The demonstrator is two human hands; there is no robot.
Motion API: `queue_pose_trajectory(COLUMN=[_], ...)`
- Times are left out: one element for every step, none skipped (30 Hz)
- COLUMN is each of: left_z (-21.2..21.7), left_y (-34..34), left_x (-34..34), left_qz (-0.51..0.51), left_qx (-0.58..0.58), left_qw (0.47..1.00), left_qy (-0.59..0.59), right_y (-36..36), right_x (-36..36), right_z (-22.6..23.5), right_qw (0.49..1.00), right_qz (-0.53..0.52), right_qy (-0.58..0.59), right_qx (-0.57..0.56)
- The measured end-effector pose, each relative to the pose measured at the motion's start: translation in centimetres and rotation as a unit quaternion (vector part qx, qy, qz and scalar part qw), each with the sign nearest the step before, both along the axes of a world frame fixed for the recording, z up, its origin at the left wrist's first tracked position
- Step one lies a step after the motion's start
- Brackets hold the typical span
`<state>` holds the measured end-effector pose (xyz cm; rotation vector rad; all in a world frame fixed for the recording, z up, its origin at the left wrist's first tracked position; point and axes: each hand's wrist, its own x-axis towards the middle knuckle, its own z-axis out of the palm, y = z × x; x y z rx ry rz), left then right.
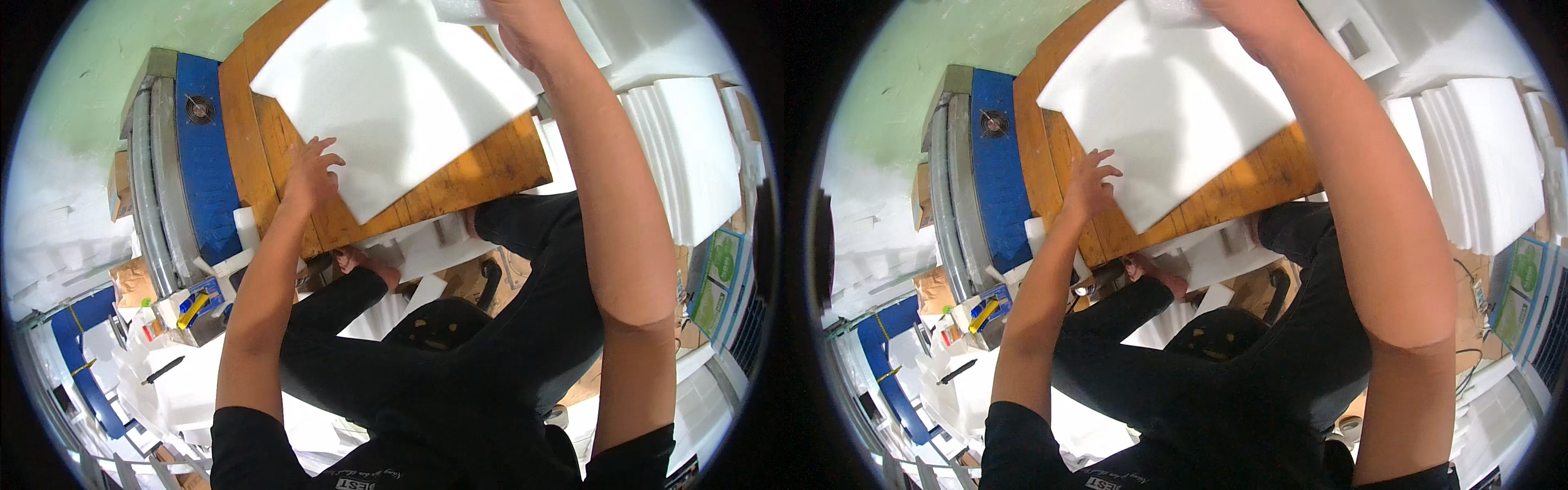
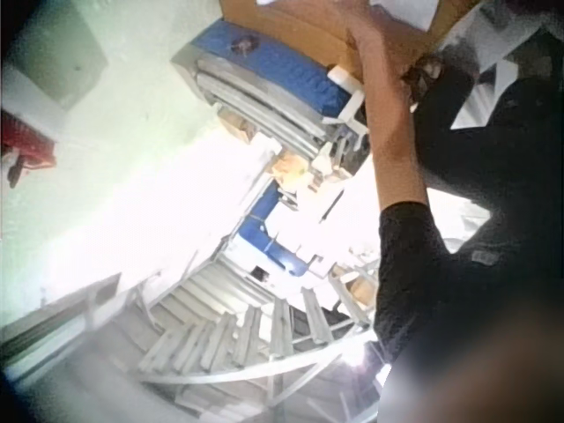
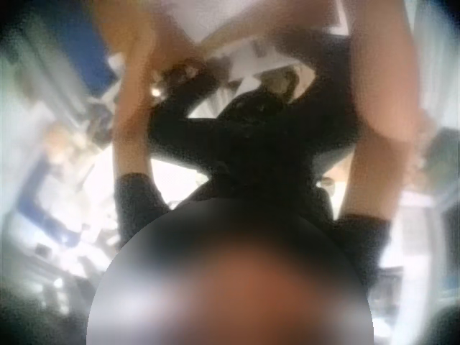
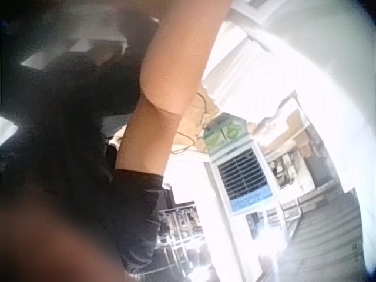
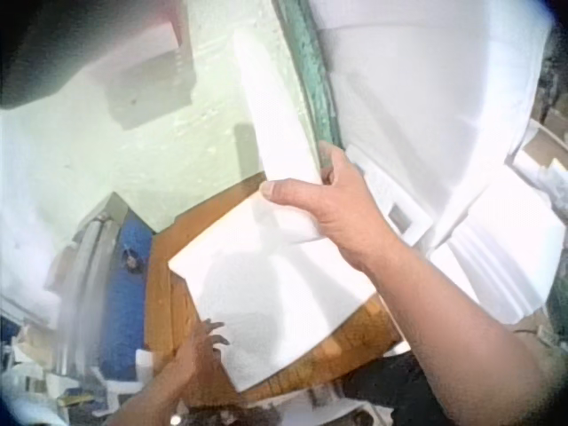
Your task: The person assembles white foam pieces by hand, repeatedly picking up parts, aligning them, and pressing them together on a wooden workbench. The person also uses a roller machine to flatten or smooth foam strips before inserting them into the assembly.
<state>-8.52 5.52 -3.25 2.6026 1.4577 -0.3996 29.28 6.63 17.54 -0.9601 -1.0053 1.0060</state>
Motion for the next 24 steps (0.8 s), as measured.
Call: queue_pose_trajectory(left_z=[0.2,-1.4,-0.7,0.5,0.4,-0.1,-0.7,-1.0,-0.9,-0.7,-0.6,0.3,0.9,1.9,2.1,2.2,2.5,2.8,3.9,5.5,6.5,7.2,7.4,7.4], left_y=[0.2,-0.7,-1.8,-3.3,-4.1,-4.8,-5.2,-5.3,-5.5,-5.7,-5.8,-5.9,-6.4,-6.3,-7.0,-7.5,-8.0,-8.6,-9.2,-10.1,-10.9,-11.7,-11.9,-11.5], left_x=[0.1,0.0,4.2,8.0,9.0,9.5,9.5,8.8,7.6,6.3,5.1,4.2,3.5,2.7,1.3,0.6,0.3,0.0,0.1,-0.1,-0.6,-1.2,-1.9,-2.3], left_qz=[0.029,0.044,0.07,0.099,0.098,0.102,0.105,0.106,0.086,0.068,0.051,0.041,0.033,0.026,0.042,0.052,0.069,0.082,0.075,0.069,0.057,0.047,0.059,0.066], left_qx=[-0.006,-0.02,-0.059,-0.096,-0.083,-0.072,-0.063,-0.069,-0.078,-0.087,-0.093,-0.109,-0.125,-0.133,-0.131,-0.125,-0.124,-0.123,-0.12,-0.119,-0.13,-0.141,-0.181,-0.223], left_qw=[0.999,0.992,0.991,0.988,0.991,0.992,0.992,0.992,0.993,0.994,0.994,0.993,0.992,0.991,0.991,0.991,0.99,0.988,0.988,0.988,0.985,0.981,0.974,0.965], left_qy=[-0.03,-0.119,-0.097,-0.071,-0.047,-0.023,0.0,0.011,0.015,0.017,0.019,0.014,0.007,0.003,0.005,0.005,-0.015,-0.039,-0.054,-0.071,-0.097,-0.123,-0.119,-0.118], right_y=[0.3,0.6,1.3,1.9,3.0,3.7,3.6,3.4,3.2,2.9,2.4,2.6,2.4,2.3,1.8,1.6,1.4,1.2,0.9,0.1,-0.8,-1.5,-2.0,-2.6], right_x=[0.6,-1.2,-0.9,-0.6,0.5,1.4,2.1,2.7,2.6,2.7,2.8,1.7,0.5,-0.7,-2.8,-3.7,-4.3,-5.2,-6.2,-7.9,-9.2,-10.7,-12.0,-13.4], right_z=[-0.4,0.7,0.3,0.1,-1.5,-2.8,-3.4,-4.0,-4.0,-4.0,-4.0,-4.4,-4.7,-4.7,-4.7,-5.1,-5.8,-6.6,-7.1,-7.0,-6.8,-8.2,-9.3,-8.5], right_qw=[1.0,0.996,0.993,0.989,0.986,0.978,0.958,0.928,0.934,0.94,0.945,0.967,0.981,0.987,0.99,0.987,0.977,0.964,0.944,0.919,0.888,0.87,0.848,0.818], right_qz=[-0.006,-0.044,-0.047,-0.048,0.01,0.071,0.161,0.25,0.252,0.252,0.25,0.189,0.14,0.09,0.064,0.088,0.103,0.139,0.17,0.222,0.267,0.286,0.302,0.335], right_qy=[0.028,0.072,0.102,0.136,0.166,0.194,0.234,0.272,0.253,0.232,0.21,0.146,0.085,0.023,-0.025,-0.102,-0.178,-0.228,-0.28,-0.324,-0.373,-0.396,-0.42,-0.463], right_qx=[0.005,-0.025,-0.031,-0.036,-0.013,0.007,0.032,0.054,0.025,-0.004,-0.033,-0.086,-0.107,-0.129,-0.119,-0.089,-0.054,-0.008,0.036,0.031,0.024,0.07,0.114,0.067])
